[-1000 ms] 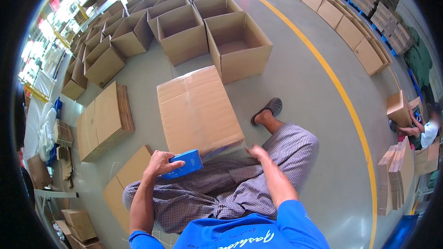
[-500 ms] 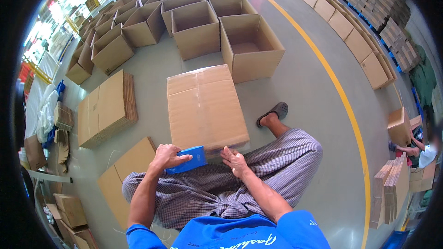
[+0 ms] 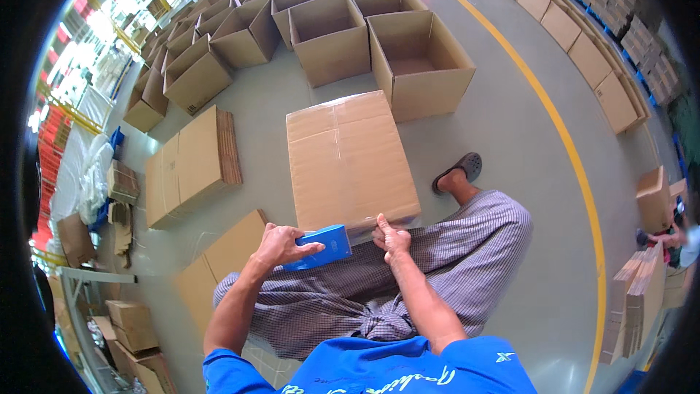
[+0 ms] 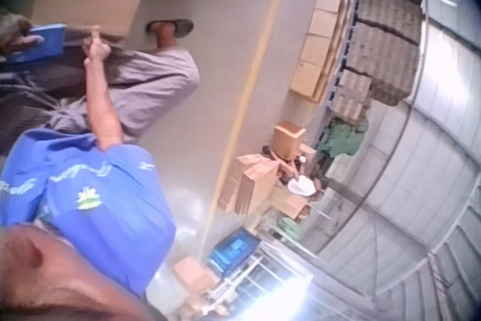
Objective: The person sits on the warehouse floor and assembles flat-packed cardboard boxes. They fold the flaps to form the box shape, then use a handheld tape dispenser to seal the seams. The person repeats this process for several boxes, placing finished ones aside.
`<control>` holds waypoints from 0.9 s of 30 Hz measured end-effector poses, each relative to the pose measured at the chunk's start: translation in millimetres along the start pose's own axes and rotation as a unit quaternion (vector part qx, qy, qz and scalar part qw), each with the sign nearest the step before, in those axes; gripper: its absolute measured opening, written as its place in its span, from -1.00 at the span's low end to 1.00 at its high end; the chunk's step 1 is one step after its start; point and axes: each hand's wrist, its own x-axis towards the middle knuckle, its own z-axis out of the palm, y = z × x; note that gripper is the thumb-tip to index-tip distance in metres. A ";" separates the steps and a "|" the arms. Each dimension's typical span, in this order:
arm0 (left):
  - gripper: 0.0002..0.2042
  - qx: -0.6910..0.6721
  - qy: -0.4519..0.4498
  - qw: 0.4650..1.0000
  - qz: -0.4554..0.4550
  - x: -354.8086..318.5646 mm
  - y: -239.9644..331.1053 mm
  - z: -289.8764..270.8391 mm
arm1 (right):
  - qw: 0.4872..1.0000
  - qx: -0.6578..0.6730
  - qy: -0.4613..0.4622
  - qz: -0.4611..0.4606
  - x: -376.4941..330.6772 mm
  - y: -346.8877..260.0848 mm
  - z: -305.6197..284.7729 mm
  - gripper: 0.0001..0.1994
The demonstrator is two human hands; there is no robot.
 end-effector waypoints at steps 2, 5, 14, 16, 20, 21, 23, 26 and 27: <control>-0.28 -0.029 0.005 0.999 0.016 -5.5 -14.0 -4.6 | 1.000 0.005 0.001 -0.008 -0.6 -0.8 1.9 -0.67; -0.34 0.091 -0.022 0.995 -0.018 -19.3 -65.2 -30.1 | 1.000 0.005 0.013 -0.004 3.6 -0.1 2.2 -0.67; -0.33 0.136 -0.043 0.977 -0.160 -38.3 -132.3 -33.4 | 1.000 0.015 0.020 -0.009 2.5 0.8 3.9 -0.53; -0.33 0.148 -0.038 0.973 -0.175 -25.5 -136.0 -19.1 | 1.000 0.008 0.010 -0.003 0.4 2.6 5.5 -0.54; -0.31 0.161 -0.116 0.961 -0.191 15.8 -109.4 -7.5 | 1.000 0.002 0.010 -0.002 4.1 0.0 -1.2 -0.55; -0.30 0.169 -0.102 0.966 -0.169 29.3 -111.0 4.5 | 1.000 0.002 0.008 -0.005 4.8 -1.1 -1.9 -0.55; -0.39 0.175 -0.082 0.966 -0.173 58.0 -97.1 27.4 | 1.000 0.000 0.011 -0.005 4.8 -2.6 -6.9 -0.55; -0.61 0.339 0.004 0.939 -0.064 82.8 -109.1 103.4 | 1.000 -0.006 0.007 -0.005 3.4 -1.6 -5.2 -0.55; -0.71 0.302 0.005 0.948 -0.099 79.7 -132.4 129.4 | 1.000 -0.013 -0.006 0.007 -1.4 -0.1 4.2 -0.56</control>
